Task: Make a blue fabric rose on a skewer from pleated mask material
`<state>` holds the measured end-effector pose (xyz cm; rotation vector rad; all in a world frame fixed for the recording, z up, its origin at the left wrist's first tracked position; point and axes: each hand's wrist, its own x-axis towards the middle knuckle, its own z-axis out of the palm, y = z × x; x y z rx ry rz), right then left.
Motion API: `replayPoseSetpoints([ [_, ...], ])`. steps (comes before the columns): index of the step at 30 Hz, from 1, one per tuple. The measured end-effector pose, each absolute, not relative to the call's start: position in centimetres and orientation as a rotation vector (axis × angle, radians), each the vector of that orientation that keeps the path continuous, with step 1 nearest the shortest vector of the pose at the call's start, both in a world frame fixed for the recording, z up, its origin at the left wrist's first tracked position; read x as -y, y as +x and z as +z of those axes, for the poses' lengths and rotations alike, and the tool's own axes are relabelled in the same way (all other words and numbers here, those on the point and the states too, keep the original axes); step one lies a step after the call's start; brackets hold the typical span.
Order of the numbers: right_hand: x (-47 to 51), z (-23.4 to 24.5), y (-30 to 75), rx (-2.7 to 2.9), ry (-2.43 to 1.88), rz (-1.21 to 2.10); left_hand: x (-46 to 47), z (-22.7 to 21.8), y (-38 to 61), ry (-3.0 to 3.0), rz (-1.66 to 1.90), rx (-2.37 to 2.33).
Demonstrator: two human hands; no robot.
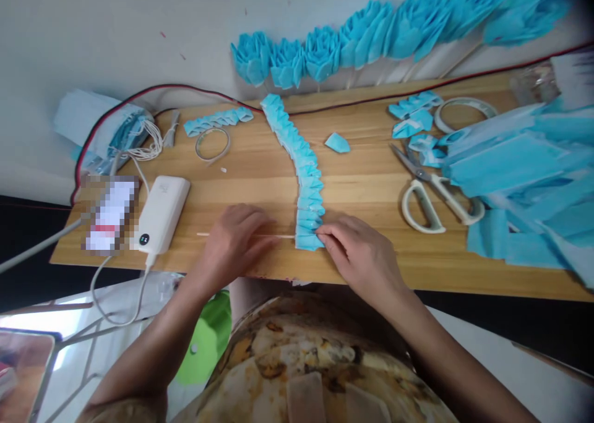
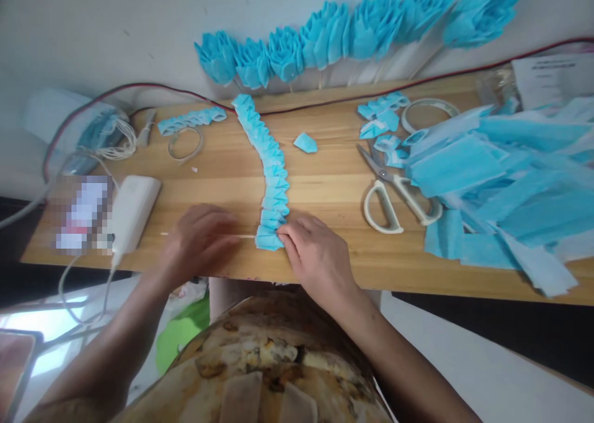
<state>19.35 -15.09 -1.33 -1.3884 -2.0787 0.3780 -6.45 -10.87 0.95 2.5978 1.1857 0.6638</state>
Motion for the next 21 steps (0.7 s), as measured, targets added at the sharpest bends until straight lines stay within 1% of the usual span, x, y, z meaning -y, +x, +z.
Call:
replayPoseSetpoints([
  [5,13.8,-0.6,19.8,2.124,-1.416,0.556,12.0,-0.8,-7.2,2.57,0.795,-1.181],
  [8,12.1,1.0,21.3,2.131,-1.372,0.675,11.9,-1.4,-7.2,2.535,0.845,-1.168],
  [12,7.5,3.7,23.3,1.977,-1.517,0.511,11.6,-1.5,-7.4,2.557,0.852,-1.171],
  [14,4.6,4.3,23.4,1.987,-1.562,0.428,11.4,-1.5,-7.5,2.56,0.825,-1.174],
  [18,-0.3,3.8,22.1,2.16,-1.598,0.39,10.3,-1.2,-7.8,2.568,0.777,-1.145],
  [21,-2.5,3.0,21.2,2.25,-1.562,0.425,8.9,-1.1,-8.1,2.557,0.778,-1.117],
])
